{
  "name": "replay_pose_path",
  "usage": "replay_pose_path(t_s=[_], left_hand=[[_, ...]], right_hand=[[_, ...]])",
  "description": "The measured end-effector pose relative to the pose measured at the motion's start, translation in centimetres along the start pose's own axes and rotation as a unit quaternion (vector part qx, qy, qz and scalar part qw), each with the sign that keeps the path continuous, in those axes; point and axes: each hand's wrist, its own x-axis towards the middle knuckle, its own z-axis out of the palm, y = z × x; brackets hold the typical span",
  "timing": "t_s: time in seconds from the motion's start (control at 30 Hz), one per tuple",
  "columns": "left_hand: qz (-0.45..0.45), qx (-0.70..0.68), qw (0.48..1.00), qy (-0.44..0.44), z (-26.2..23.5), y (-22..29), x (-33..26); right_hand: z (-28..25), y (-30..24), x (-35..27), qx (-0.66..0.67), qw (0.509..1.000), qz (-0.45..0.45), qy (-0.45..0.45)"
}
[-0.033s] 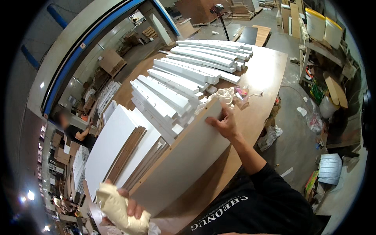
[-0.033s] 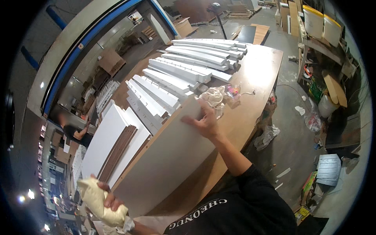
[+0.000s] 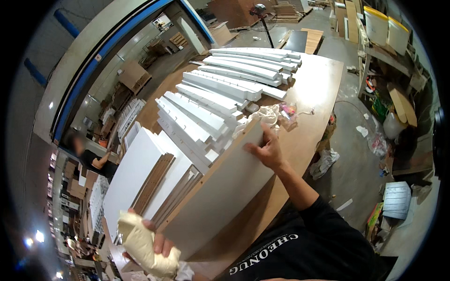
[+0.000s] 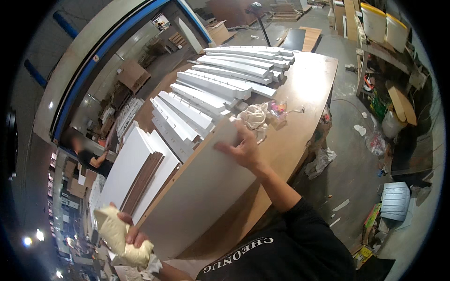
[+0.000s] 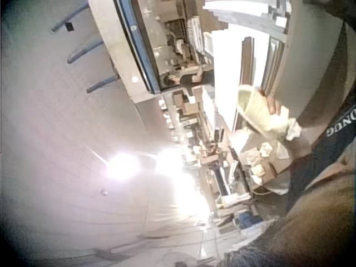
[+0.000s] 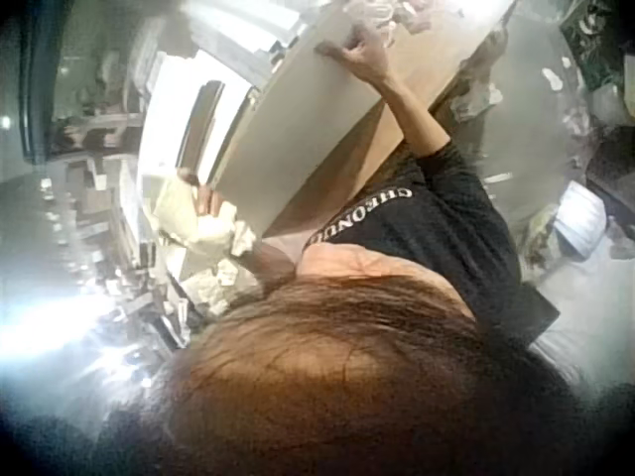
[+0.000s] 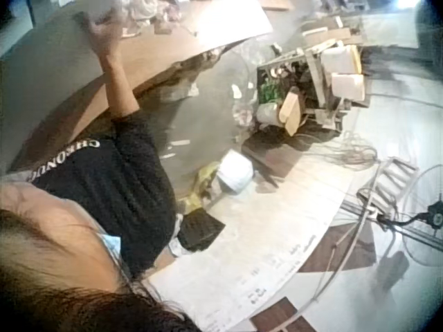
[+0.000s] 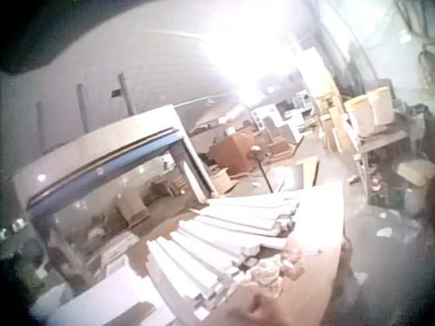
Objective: The person applies glue to a wooden panel from a plastic pouch and then fits another wooden component into the glued slot to assemble a piece of furniture.
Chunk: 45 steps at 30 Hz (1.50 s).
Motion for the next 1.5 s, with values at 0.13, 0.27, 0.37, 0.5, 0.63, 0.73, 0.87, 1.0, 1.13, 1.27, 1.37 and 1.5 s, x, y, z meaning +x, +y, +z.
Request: replay_pose_path(t_s=[0.13, 0.27, 0.37, 0.5, 0.63, 0.73, 0.87, 1.0, 1.13, 1.27, 1.37, 1.5], left_hand=[[0.069, 0.125, 0.986, 0.082, 0.8, -3.4, 5.0], [0.093, 0.425, 0.879, 0.196, 3.8, -6.5, 8.5], [0.041, 0.443, 0.886, 0.133, 6.4, -7.1, 11.3], [0.034, 0.491, 0.865, 0.098, 8.3, -8.6, 14.0], [0.031, 0.517, 0.853, 0.072, 7.7, -8.5, 14.9], [0.039, 0.527, 0.846, 0.069, 7.9, -8.8, 15.4], [0.042, 0.538, 0.840, 0.058, 8.0, -8.6, 15.8], [0.044, 0.531, 0.845, 0.042, 7.6, -8.3, 16.0], [0.050, 0.535, 0.842, 0.045, 7.7, -8.3, 16.0], [0.055, 0.533, 0.843, 0.048, 7.9, -8.5, 16.0], [0.060, 0.534, 0.842, 0.049, 7.9, -8.5, 16.0], [0.060, 0.535, 0.842, 0.047, 7.9, -8.5, 16.0]], right_hand=[[-0.1, -1.9, -0.3, -0.071, 0.997, -0.024, -0.019], [-1.6, -2.2, -0.7, -0.112, 0.993, -0.021, -0.036], [-2.0, -2.6, -0.6, -0.097, 0.994, -0.043, -0.027], [-2.4, -2.6, -0.7, -0.091, 0.994, -0.028, -0.045], [-2.3, -2.6, -0.6, -0.100, 0.993, -0.046, -0.040], [-2.4, -2.3, -0.8, -0.096, 0.994, -0.033, -0.040], [-2.2, -2.3, -0.8, -0.098, 0.994, -0.037, -0.028], [-2.3, -2.5, -0.8, -0.100, 0.994, -0.037, -0.031], [-2.2, -2.4, -0.9, -0.098, 0.994, -0.031, -0.025], [-2.3, -2.5, -0.8, -0.098, 0.994, -0.028, -0.025], [-2.1, -2.4, -0.9, -0.096, 0.995, -0.033, -0.025], [-2.2, -2.5, -0.9, -0.097, 0.994, -0.035, -0.028]])
